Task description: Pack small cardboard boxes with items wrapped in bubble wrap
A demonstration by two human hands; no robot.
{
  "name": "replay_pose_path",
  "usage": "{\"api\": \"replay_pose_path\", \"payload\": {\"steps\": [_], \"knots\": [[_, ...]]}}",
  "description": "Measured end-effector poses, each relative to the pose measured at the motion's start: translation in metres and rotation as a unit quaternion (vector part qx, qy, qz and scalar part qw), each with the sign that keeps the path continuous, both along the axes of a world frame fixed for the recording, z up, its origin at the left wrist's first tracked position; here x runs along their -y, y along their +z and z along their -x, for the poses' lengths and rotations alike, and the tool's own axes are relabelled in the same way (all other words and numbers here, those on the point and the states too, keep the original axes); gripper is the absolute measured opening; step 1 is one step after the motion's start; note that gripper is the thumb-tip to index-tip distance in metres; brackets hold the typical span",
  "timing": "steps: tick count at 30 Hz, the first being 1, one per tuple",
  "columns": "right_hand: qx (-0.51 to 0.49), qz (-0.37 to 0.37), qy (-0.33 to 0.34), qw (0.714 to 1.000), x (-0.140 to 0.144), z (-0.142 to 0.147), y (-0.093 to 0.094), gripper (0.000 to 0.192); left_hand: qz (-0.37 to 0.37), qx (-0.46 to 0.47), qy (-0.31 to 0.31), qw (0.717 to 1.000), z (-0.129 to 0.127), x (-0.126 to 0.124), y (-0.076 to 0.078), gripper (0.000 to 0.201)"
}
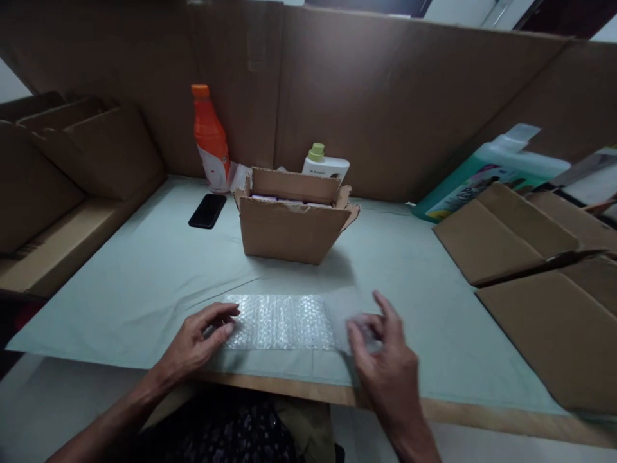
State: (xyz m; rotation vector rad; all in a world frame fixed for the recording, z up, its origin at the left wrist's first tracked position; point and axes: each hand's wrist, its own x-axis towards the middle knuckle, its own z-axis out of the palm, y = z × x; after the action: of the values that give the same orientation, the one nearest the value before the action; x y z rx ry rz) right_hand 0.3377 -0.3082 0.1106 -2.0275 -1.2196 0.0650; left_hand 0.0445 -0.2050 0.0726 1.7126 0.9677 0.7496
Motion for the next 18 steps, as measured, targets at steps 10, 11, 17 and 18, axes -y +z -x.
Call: {"api": "replay_pose_path", "payload": {"steps": [10,11,17,18], "knots": [[-0.035,-0.001,0.336,0.941,-0.027,0.084,-0.03,0.048,0.094,-0.011,0.055,0.994,-0.013,-0.016,-0.013,0.069],[-0.003,-0.014,0.323,0.946,-0.026,0.076,-0.031,0.04,0.066,-0.037,0.057,0.996,-0.012,-0.019,-0.014,0.067],[0.178,0.005,0.308,0.935,-0.032,0.057,-0.054,0.023,-0.033,-0.286,0.034,0.957,-0.005,-0.034,-0.008,0.061],[0.192,0.008,0.309,0.931,-0.033,0.058,-0.059,0.023,-0.042,-0.323,0.021,0.945,-0.003,-0.034,-0.005,0.06]]}}
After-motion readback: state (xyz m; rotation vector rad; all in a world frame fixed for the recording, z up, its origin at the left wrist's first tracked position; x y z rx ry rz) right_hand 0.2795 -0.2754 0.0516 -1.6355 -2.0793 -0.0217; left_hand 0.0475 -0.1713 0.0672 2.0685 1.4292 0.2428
